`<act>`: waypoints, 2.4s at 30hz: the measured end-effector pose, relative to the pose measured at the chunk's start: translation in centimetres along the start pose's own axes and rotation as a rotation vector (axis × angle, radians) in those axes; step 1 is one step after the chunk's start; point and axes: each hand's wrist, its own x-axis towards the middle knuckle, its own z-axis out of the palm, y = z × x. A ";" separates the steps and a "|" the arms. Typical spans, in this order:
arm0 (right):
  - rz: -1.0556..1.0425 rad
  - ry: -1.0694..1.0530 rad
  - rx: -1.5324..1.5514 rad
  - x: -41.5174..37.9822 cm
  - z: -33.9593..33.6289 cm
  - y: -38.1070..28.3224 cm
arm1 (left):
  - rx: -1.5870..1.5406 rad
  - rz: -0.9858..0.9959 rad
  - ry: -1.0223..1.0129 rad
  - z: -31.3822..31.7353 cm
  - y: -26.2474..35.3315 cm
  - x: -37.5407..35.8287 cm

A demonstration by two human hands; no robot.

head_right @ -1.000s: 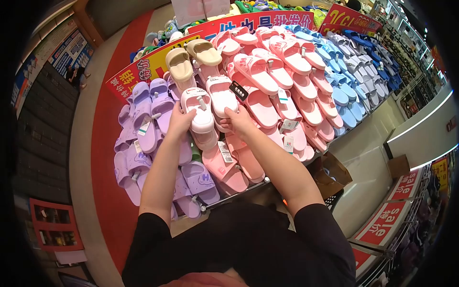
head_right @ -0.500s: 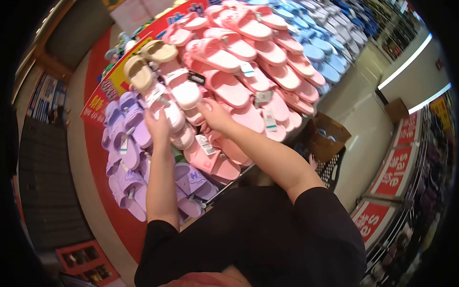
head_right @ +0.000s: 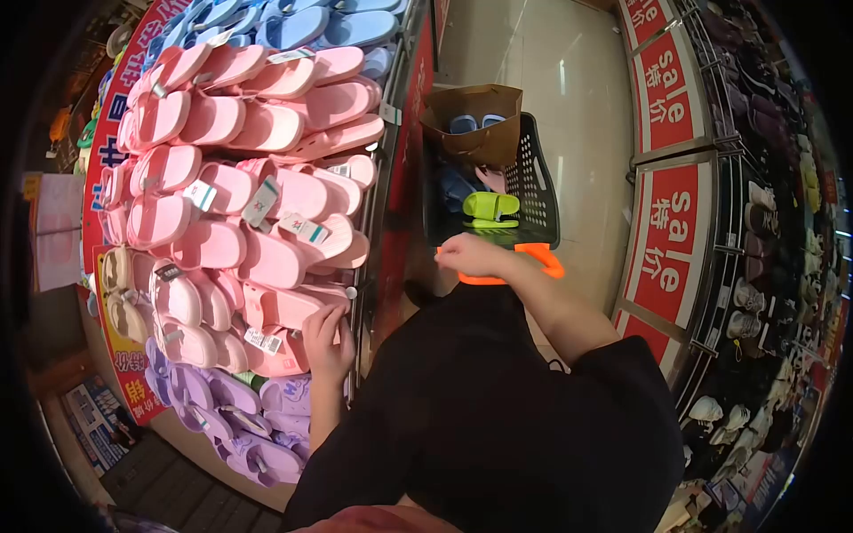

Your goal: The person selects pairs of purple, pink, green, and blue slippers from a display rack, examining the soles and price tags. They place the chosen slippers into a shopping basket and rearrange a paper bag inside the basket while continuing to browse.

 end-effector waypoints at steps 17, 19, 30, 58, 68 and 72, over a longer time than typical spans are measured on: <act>0.497 0.170 -0.254 14.6 -12.4 31.2 | -0.454 -0.133 -0.912 21.0 7.3 7.2; 0.416 0.140 -0.463 17.4 -12.5 33.1 | -0.510 -0.193 -0.916 21.7 7.2 7.1; 0.516 0.057 -0.315 31.2 -12.5 36.4 | -0.555 -0.270 -0.967 22.7 6.0 7.8; 0.229 0.431 -0.562 17.5 -13.7 29.2 | -0.585 -0.199 -0.760 22.6 6.4 6.1; -0.098 0.274 -0.860 12.9 -10.9 24.6 | -0.568 -0.179 -0.766 22.6 6.7 5.3; -0.246 0.132 -0.934 13.1 -10.3 23.5 | -0.554 -0.185 -0.795 22.5 6.9 4.9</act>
